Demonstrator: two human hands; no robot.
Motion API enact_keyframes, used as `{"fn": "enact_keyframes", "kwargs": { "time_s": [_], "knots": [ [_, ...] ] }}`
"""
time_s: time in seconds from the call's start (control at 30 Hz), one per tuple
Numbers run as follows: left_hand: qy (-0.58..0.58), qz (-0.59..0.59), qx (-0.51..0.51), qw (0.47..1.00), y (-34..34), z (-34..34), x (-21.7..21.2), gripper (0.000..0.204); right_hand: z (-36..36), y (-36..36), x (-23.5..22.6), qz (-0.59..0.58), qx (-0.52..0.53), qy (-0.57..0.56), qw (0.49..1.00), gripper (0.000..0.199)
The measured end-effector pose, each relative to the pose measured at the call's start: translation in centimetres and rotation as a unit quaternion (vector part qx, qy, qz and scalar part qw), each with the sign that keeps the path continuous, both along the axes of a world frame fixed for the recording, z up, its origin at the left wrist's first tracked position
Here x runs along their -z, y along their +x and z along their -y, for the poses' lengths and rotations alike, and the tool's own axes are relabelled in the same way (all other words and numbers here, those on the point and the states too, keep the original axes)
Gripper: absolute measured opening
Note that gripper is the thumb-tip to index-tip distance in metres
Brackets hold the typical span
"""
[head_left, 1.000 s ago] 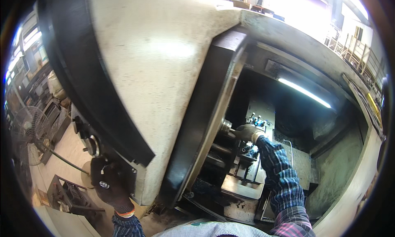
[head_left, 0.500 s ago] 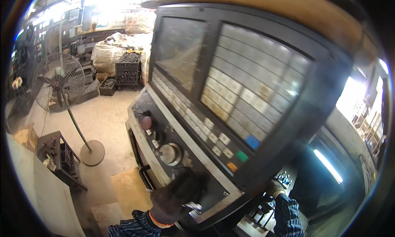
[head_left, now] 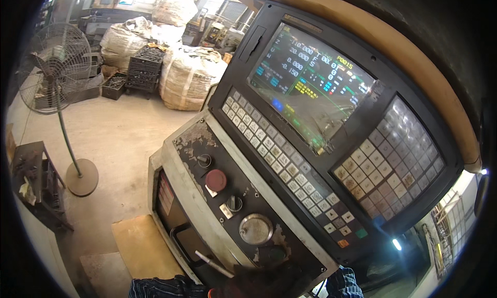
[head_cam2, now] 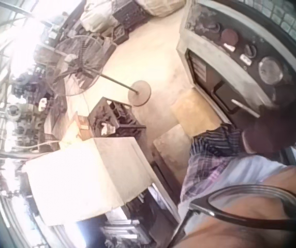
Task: The person operates a CNC lathe, loading metal rods into the chuck, securing them, and starting the machine. They then remove the processed rods and place them into a bin. The person repeats this cycle multiple times.
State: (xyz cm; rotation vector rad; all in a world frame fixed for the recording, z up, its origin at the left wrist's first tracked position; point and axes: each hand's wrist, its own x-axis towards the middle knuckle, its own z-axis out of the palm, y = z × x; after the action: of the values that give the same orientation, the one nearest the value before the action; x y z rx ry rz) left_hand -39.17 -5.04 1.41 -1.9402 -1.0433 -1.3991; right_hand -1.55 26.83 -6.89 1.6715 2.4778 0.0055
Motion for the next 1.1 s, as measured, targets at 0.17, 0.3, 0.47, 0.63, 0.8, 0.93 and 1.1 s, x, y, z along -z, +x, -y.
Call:
{"fn": "enact_keyframes", "kwargs": {
  "time_s": [0.17, 0.3, 0.47, 0.63, 0.8, 0.93, 1.1],
  "knots": [
    [-0.004, -0.035, -0.063, 0.997, -0.2, 0.0, -0.5, 0.046, 1.2, -1.3, -0.7, 0.010, 0.014, 0.014, 1.000, 0.046],
    [0.039, -0.075, -0.103, 0.991, -0.1, -1.2, 0.3, 0.044, 2.1, -2.1, -0.8, 0.008, 0.015, 0.020, 1.000, 0.046],
    [0.048, -0.129, -0.107, 0.985, -1.3, -0.6, 0.4, 0.042, 3.9, -2.6, -1.3, -0.005, 0.015, 0.043, 0.999, 0.047],
    [-0.080, 0.023, 0.031, 0.996, -0.9, 0.4, -0.4, 0.039, 5.3, -3.5, -1.4, -0.044, -0.023, 0.075, 0.996, 0.047],
    [-0.079, 0.015, 0.040, 0.996, -0.1, 0.3, 1.2, 0.032, 11.7, -0.2, -2.8, -0.116, -0.043, 0.178, 0.976, 0.048],
    [-0.056, 0.043, 0.017, 0.997, 2.4, 0.3, 3.4, 0.027, 20.6, 5.3, -2.4, -0.164, -0.026, 0.257, 0.952, 0.056],
    [-0.032, 0.104, 0.186, 0.977, 11.0, 1.8, 5.9, 0.021, 40.9, 14.3, 0.9, -0.283, 0.239, 0.174, 0.913, 0.055]
  ]
}}
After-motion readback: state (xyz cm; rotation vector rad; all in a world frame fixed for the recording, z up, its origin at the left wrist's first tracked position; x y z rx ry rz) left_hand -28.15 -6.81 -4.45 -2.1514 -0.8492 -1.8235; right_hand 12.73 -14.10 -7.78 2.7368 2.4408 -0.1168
